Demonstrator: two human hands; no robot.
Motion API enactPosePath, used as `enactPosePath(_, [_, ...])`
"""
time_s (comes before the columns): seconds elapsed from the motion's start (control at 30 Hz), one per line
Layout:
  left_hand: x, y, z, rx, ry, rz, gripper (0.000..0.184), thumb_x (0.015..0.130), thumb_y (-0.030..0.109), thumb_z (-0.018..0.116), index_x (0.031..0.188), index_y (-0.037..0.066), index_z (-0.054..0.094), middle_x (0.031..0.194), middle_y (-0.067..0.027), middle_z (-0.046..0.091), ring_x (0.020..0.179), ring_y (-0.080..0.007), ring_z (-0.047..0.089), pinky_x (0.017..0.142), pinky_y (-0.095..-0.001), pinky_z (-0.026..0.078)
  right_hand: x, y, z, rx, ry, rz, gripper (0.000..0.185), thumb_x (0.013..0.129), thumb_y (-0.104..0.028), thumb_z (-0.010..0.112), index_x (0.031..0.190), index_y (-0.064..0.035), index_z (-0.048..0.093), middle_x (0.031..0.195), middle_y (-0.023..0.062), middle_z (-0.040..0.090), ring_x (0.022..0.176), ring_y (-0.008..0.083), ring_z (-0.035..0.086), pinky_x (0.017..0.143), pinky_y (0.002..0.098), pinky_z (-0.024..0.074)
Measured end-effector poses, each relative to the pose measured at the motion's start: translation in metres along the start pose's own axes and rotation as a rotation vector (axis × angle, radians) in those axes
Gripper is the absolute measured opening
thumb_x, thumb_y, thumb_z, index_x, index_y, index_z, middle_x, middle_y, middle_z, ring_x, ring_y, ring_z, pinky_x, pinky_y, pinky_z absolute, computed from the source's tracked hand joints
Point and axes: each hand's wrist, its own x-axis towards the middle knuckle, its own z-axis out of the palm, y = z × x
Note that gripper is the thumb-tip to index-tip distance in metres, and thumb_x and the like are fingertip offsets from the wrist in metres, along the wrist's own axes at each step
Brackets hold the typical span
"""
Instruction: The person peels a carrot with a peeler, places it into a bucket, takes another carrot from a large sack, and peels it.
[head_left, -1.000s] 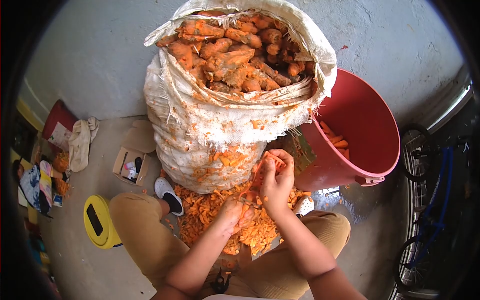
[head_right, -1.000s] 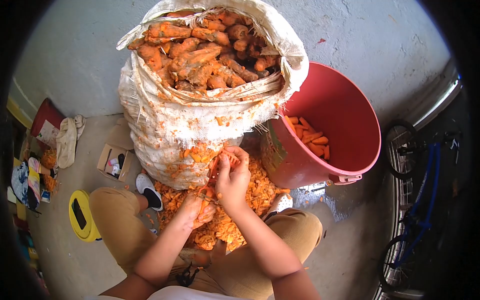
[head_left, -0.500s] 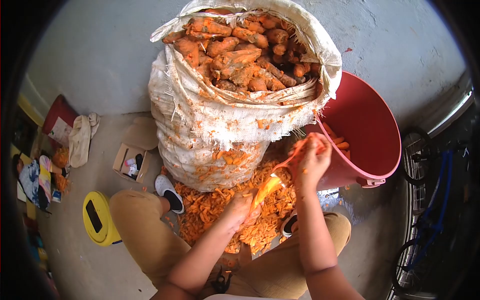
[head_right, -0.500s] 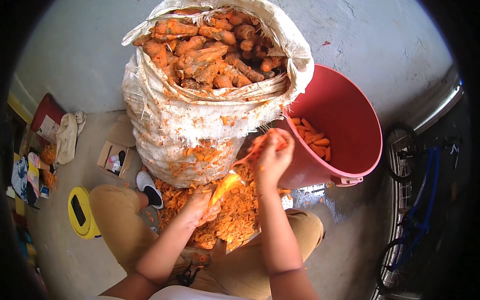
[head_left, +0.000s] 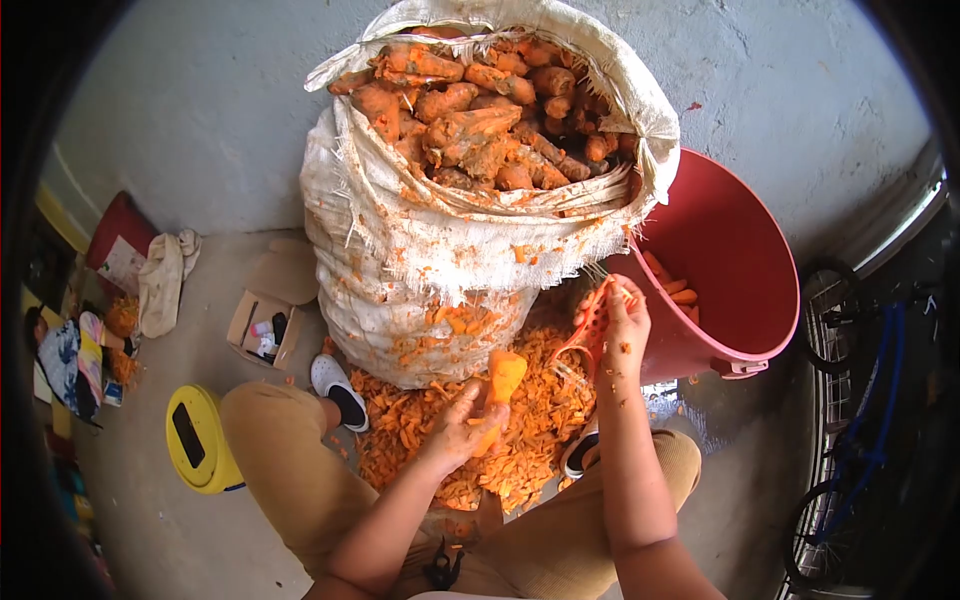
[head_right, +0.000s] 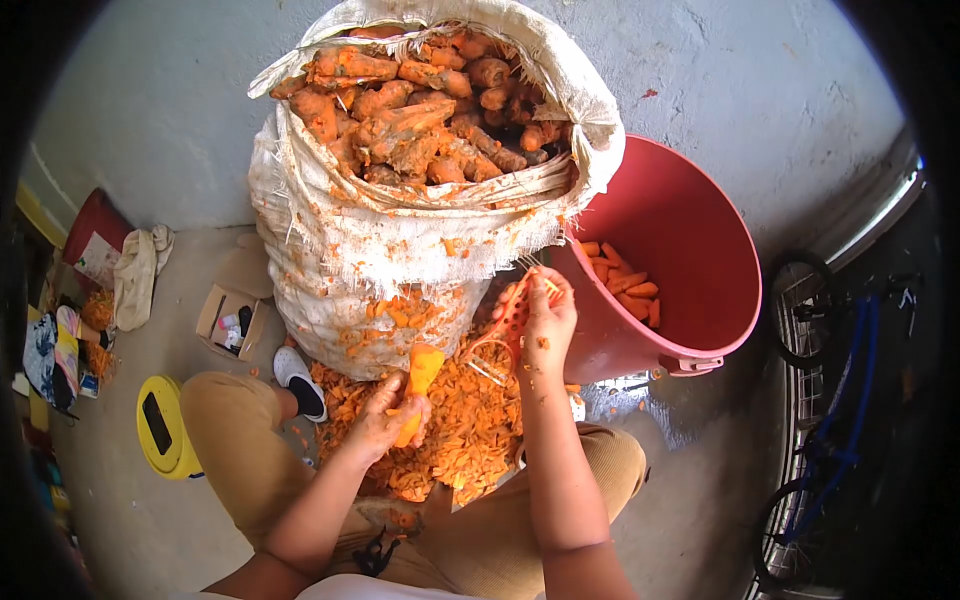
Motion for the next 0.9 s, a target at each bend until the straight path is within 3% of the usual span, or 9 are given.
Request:
enactPosePath(0.03, [0.001,0.001,-0.002,-0.042,-0.029,-0.04,0.024,0.08,0.012,0.052,0.1,0.005,0.041,0.071,-0.004,0.049,0.05,-0.0108,0.047,0.046,-0.0228,0.043,-0.001,0.001,0.001,0.003,-0.013,0.034,0.013,0.085,-0.012,0.044,0.095,-0.0032,0.042,0.064,0.0088,0.053,0.047,0.0146,0.051,0.042,0.0232,0.0434])
enactPosePath(0.13, [0.002,0.006,0.006,-0.052,-0.045,0.021,0.027,0.08,0.012,0.053,0.102,0.005,0.039,0.068,-0.0026,0.047,0.049,-0.0082,0.044,0.044,-0.0205,0.039,-0.007,0.004,0.005,0.043,-0.044,0.043,0.014,0.084,-0.011,0.045,0.095,-0.0031,0.042,0.064,0.0095,0.053,0.048,0.0146,0.051,0.043,0.0234,0.0439])
enactPosePath(0.33, [-0.002,0.008,0.003,-0.02,-0.109,-0.243,0.026,0.085,0.018,0.045,0.108,0.007,0.04,0.062,0.0008,0.042,0.047,-0.0033,0.035,0.041,-0.016,0.03,-0.017,0.014,0.014,0.039,-0.082,0.046,0.016,0.084,-0.012,0.046,0.096,-0.0035,0.04,0.063,0.0081,0.052,0.049,0.0142,0.052,0.043,0.0234,0.0447])
enactPosePath(0.43, [0.0,0.004,-0.001,0.033,-0.177,-0.104,0.025,0.086,0.02,0.042,0.108,0.007,0.042,0.063,0.0013,0.042,0.048,-0.0036,0.035,0.041,-0.0155,0.03,-0.014,0.014,0.014,0.038,-0.051,0.045,0.014,0.085,-0.012,0.045,0.095,-0.0038,0.04,0.065,0.0087,0.053,0.05,0.0143,0.052,0.043,0.0231,0.0449])
enactPosePath(0.63, [0.003,0.007,0.003,0.126,-0.147,-0.007,0.022,0.086,0.02,0.044,0.103,0.005,0.045,0.072,-0.0007,0.047,0.058,-0.0066,0.046,0.052,-0.0191,0.04,-0.009,0.017,0.006,0.105,-0.034,0.056,0.013,0.085,-0.012,0.045,0.095,-0.0044,0.041,0.065,0.0098,0.053,0.049,0.0149,0.052,0.042,0.0231,0.0443])
enactPosePath(0.73, [0.003,0.012,0.003,0.001,-0.182,-0.072,0.019,0.085,0.018,0.045,0.099,0.005,0.047,0.074,-0.0015,0.049,0.064,-0.0085,0.05,0.06,-0.0216,0.043,-0.012,0.017,0.009,0.081,-0.046,0.08,0.015,0.085,-0.013,0.045,0.094,-0.0029,0.039,0.063,0.0103,0.053,0.048,0.0156,0.052,0.042,0.0239,0.0438])
enactPosePath(0.83, [0.008,0.002,0.0,0.137,-0.147,-0.032,0.019,0.085,0.017,0.046,0.097,0.003,0.047,0.075,-0.0027,0.051,0.066,-0.0104,0.05,0.06,-0.0246,0.043,-0.012,0.019,0.009,0.018,-0.055,0.108,0.016,0.085,-0.013,0.044,0.094,-0.0025,0.037,0.061,0.0103,0.052,0.047,0.0159,0.051,0.042,0.0241,0.0432])
enactPosePath(0.9, [0.008,0.004,0.002,0.544,-0.06,0.158,0.019,0.084,0.017,0.048,0.095,0.002,0.048,0.075,-0.0065,0.053,0.066,-0.014,0.053,0.061,-0.0277,0.043,-0.014,0.019,0.011,0.013,-0.039,0.136,0.015,0.086,-0.014,0.044,0.093,-0.003,0.037,0.059,0.0105,0.052,0.045,0.0159,0.051,0.04,0.0234,0.0417])
